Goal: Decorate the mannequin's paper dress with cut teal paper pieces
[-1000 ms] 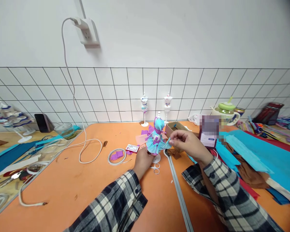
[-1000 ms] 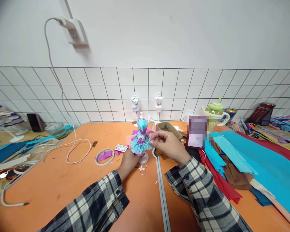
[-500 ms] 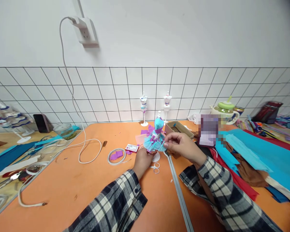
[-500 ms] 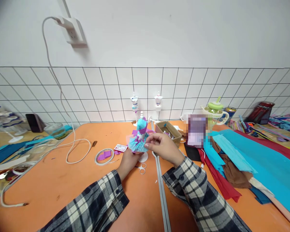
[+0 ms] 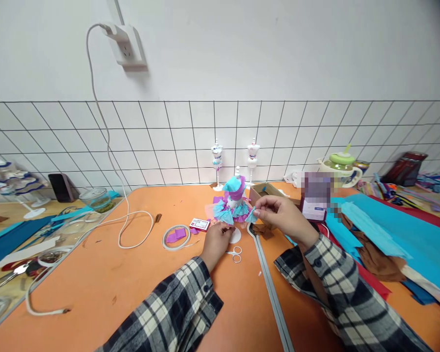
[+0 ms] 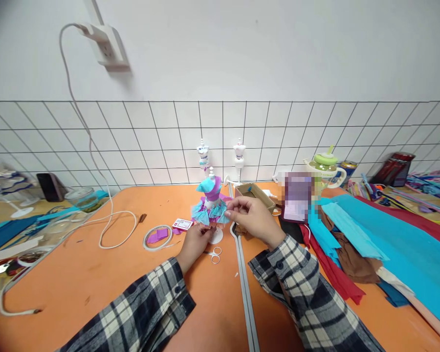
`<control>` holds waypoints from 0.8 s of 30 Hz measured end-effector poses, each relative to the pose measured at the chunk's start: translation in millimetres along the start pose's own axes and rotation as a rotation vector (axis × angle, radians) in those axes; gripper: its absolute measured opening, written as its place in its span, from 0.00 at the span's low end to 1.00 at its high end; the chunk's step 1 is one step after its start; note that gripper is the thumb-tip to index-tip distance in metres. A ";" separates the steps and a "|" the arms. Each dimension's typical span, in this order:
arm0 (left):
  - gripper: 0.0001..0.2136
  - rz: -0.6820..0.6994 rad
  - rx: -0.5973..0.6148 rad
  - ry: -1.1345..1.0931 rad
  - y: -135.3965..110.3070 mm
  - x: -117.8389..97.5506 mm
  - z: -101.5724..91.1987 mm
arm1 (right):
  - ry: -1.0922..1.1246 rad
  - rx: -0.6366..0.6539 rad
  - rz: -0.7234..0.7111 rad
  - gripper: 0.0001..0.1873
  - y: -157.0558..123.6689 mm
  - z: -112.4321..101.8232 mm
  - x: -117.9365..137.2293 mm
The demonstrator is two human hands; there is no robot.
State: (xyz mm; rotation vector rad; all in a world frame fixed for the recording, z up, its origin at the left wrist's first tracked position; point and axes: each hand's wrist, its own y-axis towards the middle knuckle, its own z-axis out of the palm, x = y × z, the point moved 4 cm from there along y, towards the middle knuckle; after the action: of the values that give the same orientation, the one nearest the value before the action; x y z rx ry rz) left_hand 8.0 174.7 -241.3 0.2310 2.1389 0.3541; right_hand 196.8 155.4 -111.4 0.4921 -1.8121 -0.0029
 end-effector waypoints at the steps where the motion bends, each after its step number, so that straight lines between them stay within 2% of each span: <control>1: 0.07 0.006 0.001 0.005 0.3 0.6 -0.1 | -0.005 0.001 0.004 0.12 0.0 0.7 -0.2; 7: 0.07 0.009 0.011 0.021 1.3 0.5 -0.4 | -0.019 0.002 0.023 0.11 0.0 3.9 0.6; 13: 0.05 -0.046 -0.012 0.043 0.6 -1.9 -3.0 | -0.016 0.001 0.028 0.12 0.6 4.4 0.3; 20: 0.06 -0.069 0.009 0.041 0.9 -4.3 -1.6 | 0.008 0.067 0.019 0.12 -0.2 21.3 0.2; 24: 0.06 -0.074 0.007 0.026 0.1 -5.7 -1.4 | 0.010 0.075 0.029 0.11 -0.3 23.2 -1.0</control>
State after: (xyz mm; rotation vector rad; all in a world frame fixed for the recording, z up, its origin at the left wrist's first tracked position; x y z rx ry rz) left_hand 10.0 172.9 -236.1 0.1519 2.1686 0.3081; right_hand 175.8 149.7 -119.4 0.5183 -1.8140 0.0878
